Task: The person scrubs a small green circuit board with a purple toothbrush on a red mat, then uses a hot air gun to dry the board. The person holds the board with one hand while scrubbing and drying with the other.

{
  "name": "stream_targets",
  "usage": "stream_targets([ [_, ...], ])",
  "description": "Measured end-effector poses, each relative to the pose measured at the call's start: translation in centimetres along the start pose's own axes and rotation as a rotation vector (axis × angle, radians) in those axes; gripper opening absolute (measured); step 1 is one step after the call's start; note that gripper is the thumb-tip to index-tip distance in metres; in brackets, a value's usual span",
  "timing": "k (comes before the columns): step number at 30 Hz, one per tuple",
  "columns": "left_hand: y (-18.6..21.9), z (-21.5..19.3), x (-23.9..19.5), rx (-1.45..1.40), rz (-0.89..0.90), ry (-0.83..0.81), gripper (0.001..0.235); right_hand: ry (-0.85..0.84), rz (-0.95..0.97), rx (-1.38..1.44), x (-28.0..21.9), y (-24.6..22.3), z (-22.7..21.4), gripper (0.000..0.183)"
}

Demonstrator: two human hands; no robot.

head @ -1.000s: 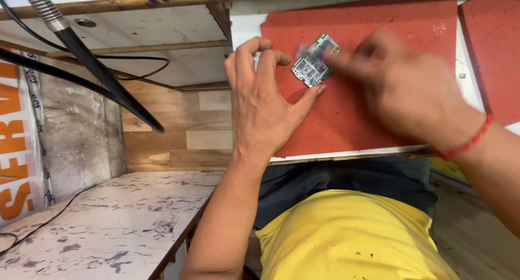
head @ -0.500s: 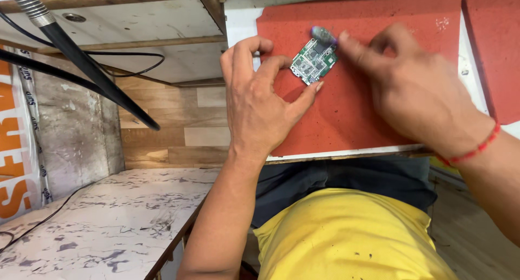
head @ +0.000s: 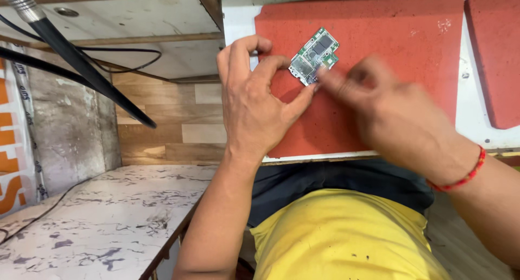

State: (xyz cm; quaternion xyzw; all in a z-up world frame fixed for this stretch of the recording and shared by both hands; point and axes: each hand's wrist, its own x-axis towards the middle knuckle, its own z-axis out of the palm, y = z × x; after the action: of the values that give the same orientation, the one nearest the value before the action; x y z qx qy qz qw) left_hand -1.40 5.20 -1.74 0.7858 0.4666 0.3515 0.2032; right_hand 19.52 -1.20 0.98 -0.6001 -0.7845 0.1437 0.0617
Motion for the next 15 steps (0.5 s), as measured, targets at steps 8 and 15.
stream_targets([
  [8,0.2,0.1,0.1,0.002,-0.039,-0.007,0.041,0.055,-0.028,-0.086,0.6,0.5,-1.1,0.063],
  [15,0.2,0.0,0.1,-0.007,-0.032,0.0,0.038,-0.056,-0.093,-0.003,0.9,0.8,-0.9,0.066],
])
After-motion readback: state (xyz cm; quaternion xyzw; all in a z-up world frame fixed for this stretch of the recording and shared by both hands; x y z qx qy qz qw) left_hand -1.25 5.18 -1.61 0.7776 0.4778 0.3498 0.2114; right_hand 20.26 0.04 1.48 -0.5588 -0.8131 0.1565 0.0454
